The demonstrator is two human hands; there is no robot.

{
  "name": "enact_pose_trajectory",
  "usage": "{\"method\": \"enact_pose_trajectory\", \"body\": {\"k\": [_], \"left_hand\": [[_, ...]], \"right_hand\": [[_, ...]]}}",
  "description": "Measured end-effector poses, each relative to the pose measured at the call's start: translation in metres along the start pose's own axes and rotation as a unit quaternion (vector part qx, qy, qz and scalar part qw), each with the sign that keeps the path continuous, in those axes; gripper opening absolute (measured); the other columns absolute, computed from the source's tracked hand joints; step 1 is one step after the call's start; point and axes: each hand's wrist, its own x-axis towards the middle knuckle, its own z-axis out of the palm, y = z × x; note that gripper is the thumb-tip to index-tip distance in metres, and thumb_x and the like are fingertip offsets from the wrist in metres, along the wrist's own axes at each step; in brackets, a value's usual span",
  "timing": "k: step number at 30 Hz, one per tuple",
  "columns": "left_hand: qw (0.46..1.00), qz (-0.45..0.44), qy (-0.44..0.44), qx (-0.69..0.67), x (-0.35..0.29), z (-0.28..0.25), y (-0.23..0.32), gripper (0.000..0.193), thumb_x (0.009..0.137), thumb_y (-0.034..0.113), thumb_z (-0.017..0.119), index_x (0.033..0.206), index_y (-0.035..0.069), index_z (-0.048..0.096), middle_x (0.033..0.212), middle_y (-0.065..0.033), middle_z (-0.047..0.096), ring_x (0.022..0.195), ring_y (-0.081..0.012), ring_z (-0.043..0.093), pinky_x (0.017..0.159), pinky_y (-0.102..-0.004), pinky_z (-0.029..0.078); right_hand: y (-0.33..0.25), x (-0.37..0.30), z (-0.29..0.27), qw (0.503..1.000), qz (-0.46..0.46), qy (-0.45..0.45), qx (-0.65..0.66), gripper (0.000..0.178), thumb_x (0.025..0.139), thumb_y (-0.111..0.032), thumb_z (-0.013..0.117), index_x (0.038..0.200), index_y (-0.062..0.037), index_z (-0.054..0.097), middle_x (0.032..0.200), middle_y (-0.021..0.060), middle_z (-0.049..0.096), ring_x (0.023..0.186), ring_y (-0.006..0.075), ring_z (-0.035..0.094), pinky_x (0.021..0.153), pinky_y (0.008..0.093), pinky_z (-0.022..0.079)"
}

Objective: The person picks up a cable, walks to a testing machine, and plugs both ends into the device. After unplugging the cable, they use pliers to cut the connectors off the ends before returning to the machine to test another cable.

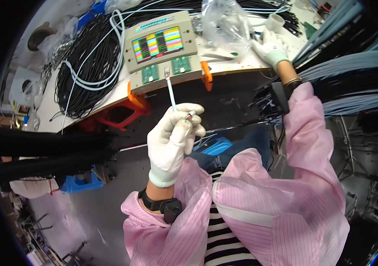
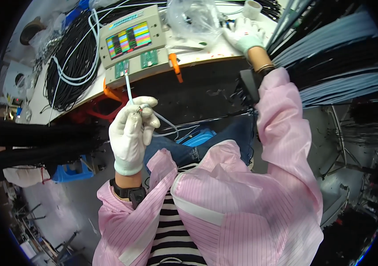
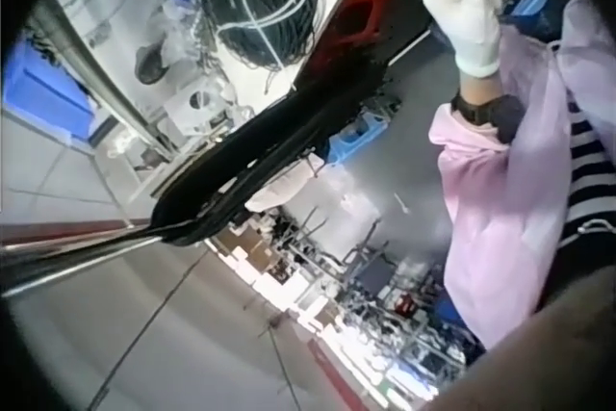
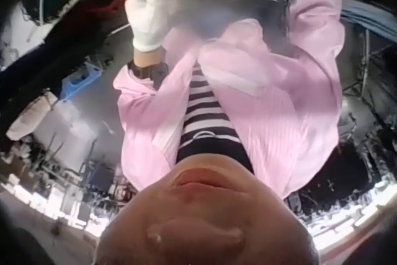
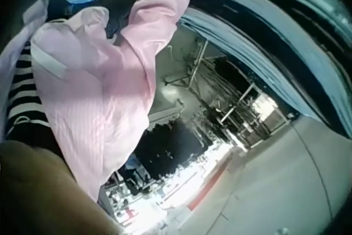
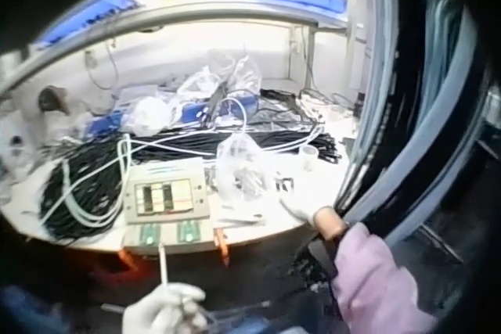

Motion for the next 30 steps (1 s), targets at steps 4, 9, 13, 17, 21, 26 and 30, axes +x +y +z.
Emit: {"method": "enact_pose_trajectory", "body": {"k": [4,9,13,17,21,26,30], "left_hand": [[0.999,0.040,-0.009,0.028,-0.001,0.000,0.000,0.022,0.090,0.015,0.048,0.094,-0.005,0.056,0.103,-0.0195,0.054,0.067,-0.0121,0.056,0.043,-0.0131,0.034],[0.995,0.071,0.013,0.073,-0.006,0.000,0.000,0.017,0.086,0.010,0.052,0.092,-0.005,0.057,0.103,-0.0177,0.054,0.069,-0.0113,0.056,0.051,-0.0163,0.039],[0.984,0.108,0.023,0.140,-0.004,0.003,0.000,0.011,0.080,0.004,0.057,0.087,-0.005,0.058,0.101,-0.0153,0.055,0.072,-0.0123,0.056,0.064,-0.0215,0.047],[0.964,0.159,0.019,0.211,-0.004,0.007,-0.002,0.012,0.077,0.004,0.061,0.085,-0.004,0.058,0.099,-0.0151,0.056,0.071,-0.0121,0.057,0.062,-0.0217,0.047],[0.945,0.198,0.006,0.259,-0.006,0.004,-0.003,0.013,0.075,0.005,0.063,0.084,-0.003,0.058,0.097,-0.0148,0.057,0.070,-0.0125,0.057,0.060,-0.0219,0.047],[0.942,0.213,0.007,0.258,-0.007,0.006,-0.004,0.015,0.074,0.006,0.064,0.085,-0.002,0.058,0.097,-0.0147,0.057,0.068,-0.0131,0.057,0.057,-0.0223,0.046],[0.935,0.225,0.001,0.274,-0.008,0.006,-0.005,0.016,0.074,0.007,0.064,0.087,-0.001,0.058,0.097,-0.0146,0.057,0.067,-0.0138,0.057,0.056,-0.0226,0.046]], "right_hand": [[0.024,0.001,0.007,0.999,-0.016,0.000,0.029,0.039,0.080,-0.034,0.051,0.109,-0.0078,0.052,0.088,0.0145,0.060,0.084,0.0273,0.058,0.075,0.0337,0.044],[-0.034,-0.070,-0.102,0.852,0.075,0.073,0.513,0.030,0.078,-0.018,0.059,0.100,0.0016,0.054,0.089,0.0172,0.056,0.076,0.0287,0.056,0.070,0.0347,0.047],[-0.061,-0.121,-0.173,0.878,-0.226,-0.019,0.421,0.045,0.062,-0.007,0.068,0.104,0.0000,0.055,0.088,0.0132,0.054,0.077,0.0268,0.054,0.070,0.0355,0.046],[-0.065,-0.131,-0.179,0.875,-0.288,-0.047,0.387,0.054,0.051,-0.003,0.066,0.104,0.0015,0.056,0.096,0.0151,0.053,0.084,0.0287,0.053,0.074,0.0339,0.045],[-0.067,-0.132,-0.180,0.877,-0.293,-0.045,0.380,0.056,0.049,-0.003,0.066,0.104,0.0015,0.056,0.096,0.0157,0.053,0.085,0.0300,0.053,0.075,0.0352,0.045],[-0.071,-0.133,-0.178,0.878,-0.292,-0.022,0.379,0.053,0.051,-0.007,0.069,0.102,-0.0014,0.057,0.092,0.0126,0.053,0.081,0.0276,0.054,0.071,0.0351,0.044],[-0.070,-0.133,-0.176,0.877,-0.291,-0.012,0.383,0.051,0.052,-0.009,0.070,0.102,-0.0028,0.058,0.089,0.0111,0.053,0.078,0.0268,0.054,0.069,0.0345,0.044]]}}
